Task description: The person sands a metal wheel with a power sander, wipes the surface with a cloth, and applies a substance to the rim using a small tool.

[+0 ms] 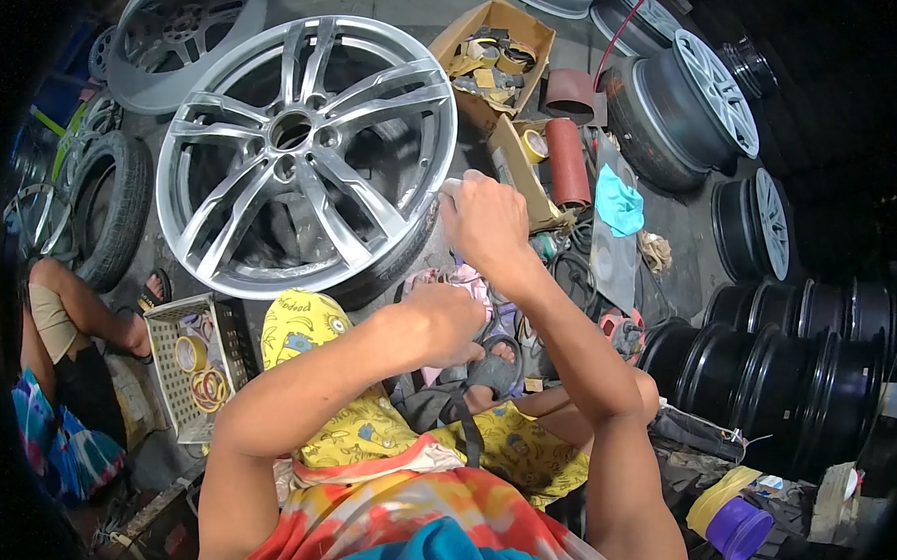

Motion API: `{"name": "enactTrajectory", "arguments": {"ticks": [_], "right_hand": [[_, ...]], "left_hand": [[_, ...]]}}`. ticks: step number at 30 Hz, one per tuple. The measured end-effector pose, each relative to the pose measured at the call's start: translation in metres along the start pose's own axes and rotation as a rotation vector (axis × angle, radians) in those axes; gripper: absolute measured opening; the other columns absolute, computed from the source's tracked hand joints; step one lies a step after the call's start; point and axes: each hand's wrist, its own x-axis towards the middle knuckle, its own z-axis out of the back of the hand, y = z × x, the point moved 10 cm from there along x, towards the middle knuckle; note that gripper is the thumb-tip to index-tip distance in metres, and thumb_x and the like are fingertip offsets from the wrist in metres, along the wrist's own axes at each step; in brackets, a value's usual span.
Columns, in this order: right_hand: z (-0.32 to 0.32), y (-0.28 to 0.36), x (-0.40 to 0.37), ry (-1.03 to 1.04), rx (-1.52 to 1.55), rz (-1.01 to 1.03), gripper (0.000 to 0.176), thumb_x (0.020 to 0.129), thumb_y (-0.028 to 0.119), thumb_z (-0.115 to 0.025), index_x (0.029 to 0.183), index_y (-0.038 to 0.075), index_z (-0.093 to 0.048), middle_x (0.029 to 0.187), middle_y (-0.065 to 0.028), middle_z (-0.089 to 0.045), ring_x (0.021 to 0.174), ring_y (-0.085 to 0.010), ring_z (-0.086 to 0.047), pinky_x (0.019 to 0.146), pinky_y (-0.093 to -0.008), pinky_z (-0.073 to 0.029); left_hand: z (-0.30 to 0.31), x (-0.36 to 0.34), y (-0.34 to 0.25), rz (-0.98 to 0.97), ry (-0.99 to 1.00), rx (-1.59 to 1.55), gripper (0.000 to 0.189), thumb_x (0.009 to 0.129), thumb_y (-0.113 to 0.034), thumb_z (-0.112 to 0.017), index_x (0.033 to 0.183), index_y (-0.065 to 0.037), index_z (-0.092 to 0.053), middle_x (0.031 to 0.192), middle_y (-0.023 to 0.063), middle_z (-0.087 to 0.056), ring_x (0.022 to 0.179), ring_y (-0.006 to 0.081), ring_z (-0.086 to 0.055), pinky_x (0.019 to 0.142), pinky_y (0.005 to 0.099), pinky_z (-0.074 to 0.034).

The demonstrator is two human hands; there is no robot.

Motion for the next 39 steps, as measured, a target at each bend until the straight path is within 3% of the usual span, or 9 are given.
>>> {"name": "enactTrajectory", "arguments": {"ticks": [16, 18, 23, 26, 30, 34, 35, 37, 39], "right_hand": [[0.003, -0.005, 0.000, -0.073, 0.022, -0.045, 0.019, 0.092, 0.022, -0.065, 0.094, 0.008, -0.078, 0.088, -0.0202, -0.070, 0.078, -0.0419, -0.071, 0.072, -0.0538, -0.057], [-0.008, 0.008, -0.009, 0.085, 0.057, -0.004, 0.023, 0.095, 0.027, -0.066, 0.098, 0.009, -0.080, 0.089, -0.0198, -0.071, 0.084, -0.0426, -0.070, 0.076, -0.0542, -0.055], [-0.004, -0.015, 0.000, 0.028, 0.023, -0.130, 0.024, 0.095, 0.028, -0.066, 0.100, 0.008, -0.079, 0.091, -0.0214, -0.071, 0.086, -0.0437, -0.069, 0.078, -0.0536, -0.054], [-0.011, 0.015, -0.027, 0.105, 0.255, 0.062, 0.024, 0.095, 0.025, -0.062, 0.093, 0.005, -0.076, 0.085, -0.0203, -0.070, 0.084, -0.0452, -0.070, 0.079, -0.0548, -0.055], [-0.008, -0.011, -0.058, 0.077, 0.336, -0.062, 0.026, 0.095, 0.022, -0.061, 0.108, 0.005, -0.077, 0.089, -0.0221, -0.068, 0.091, -0.0456, -0.067, 0.083, -0.0547, -0.053], [-0.012, -0.028, -0.102, 0.130, 0.231, -0.047, 0.047, 0.092, 0.020, -0.067, 0.137, 0.005, -0.063, 0.120, -0.0231, -0.062, 0.106, -0.0435, -0.064, 0.087, -0.0528, -0.052], [0.001, -0.029, -0.108, 0.117, 0.106, -0.039, 0.064, 0.090, 0.021, -0.073, 0.149, 0.006, -0.052, 0.133, -0.0232, -0.054, 0.117, -0.0438, -0.060, 0.094, -0.0531, -0.050], [0.046, -0.033, -0.119, -0.043, 0.183, -0.091, 0.064, 0.089, 0.019, -0.076, 0.147, 0.003, -0.053, 0.121, -0.0220, -0.057, 0.111, -0.0419, -0.060, 0.096, -0.0482, -0.051], [0.083, -0.035, -0.131, -0.076, 0.218, -0.106, 0.051, 0.089, 0.018, -0.076, 0.136, 0.002, -0.063, 0.117, -0.0205, -0.059, 0.112, -0.0394, -0.061, 0.098, -0.0475, -0.051]], "left_hand": [[-0.003, -0.006, -0.010, -0.031, 0.040, 0.014, 0.045, 0.089, -0.038, -0.079, 0.107, 0.003, -0.076, 0.104, 0.0243, -0.076, 0.102, 0.0389, -0.074, 0.091, 0.0467, -0.059], [-0.004, -0.010, -0.011, -0.035, 0.036, 0.007, 0.045, 0.089, -0.039, -0.079, 0.106, 0.003, -0.077, 0.104, 0.0244, -0.076, 0.102, 0.0389, -0.074, 0.091, 0.0463, -0.059], [-0.005, -0.013, -0.008, -0.022, 0.007, -0.001, 0.043, 0.089, -0.039, -0.079, 0.104, 0.001, -0.078, 0.101, 0.0238, -0.076, 0.100, 0.0386, -0.074, 0.091, 0.0463, -0.058], [-0.009, -0.025, -0.013, -0.078, 0.054, -0.042, 0.039, 0.091, -0.039, -0.077, 0.104, -0.001, -0.078, 0.096, 0.0224, -0.076, 0.098, 0.0382, -0.074, 0.089, 0.0475, -0.057], [0.003, -0.045, -0.029, -0.262, 0.026, -0.132, 0.036, 0.094, -0.038, -0.074, 0.100, -0.002, -0.078, 0.092, 0.0192, -0.076, 0.092, 0.0358, -0.074, 0.084, 0.0468, -0.056], [0.010, -0.052, -0.043, -0.368, -0.006, -0.230, 0.034, 0.097, -0.035, -0.072, 0.098, -0.002, -0.077, 0.091, 0.0187, -0.076, 0.085, 0.0334, -0.073, 0.080, 0.0449, -0.055], [0.013, -0.051, -0.050, -0.420, -0.051, -0.196, 0.033, 0.097, -0.035, -0.072, 0.098, -0.002, -0.077, 0.090, 0.0187, -0.076, 0.084, 0.0338, -0.073, 0.080, 0.0452, -0.055], [0.003, -0.043, -0.063, -0.588, -0.063, -0.157, 0.030, 0.097, -0.031, -0.072, 0.100, -0.001, -0.077, 0.085, 0.0192, -0.075, 0.078, 0.0356, -0.073, 0.075, 0.0447, -0.056], [0.004, -0.041, -0.080, -0.487, 0.095, -0.192, 0.024, 0.097, -0.023, -0.074, 0.100, 0.001, -0.075, 0.081, 0.0157, -0.074, 0.071, 0.0253, -0.073, 0.067, 0.0374, -0.055]]}}
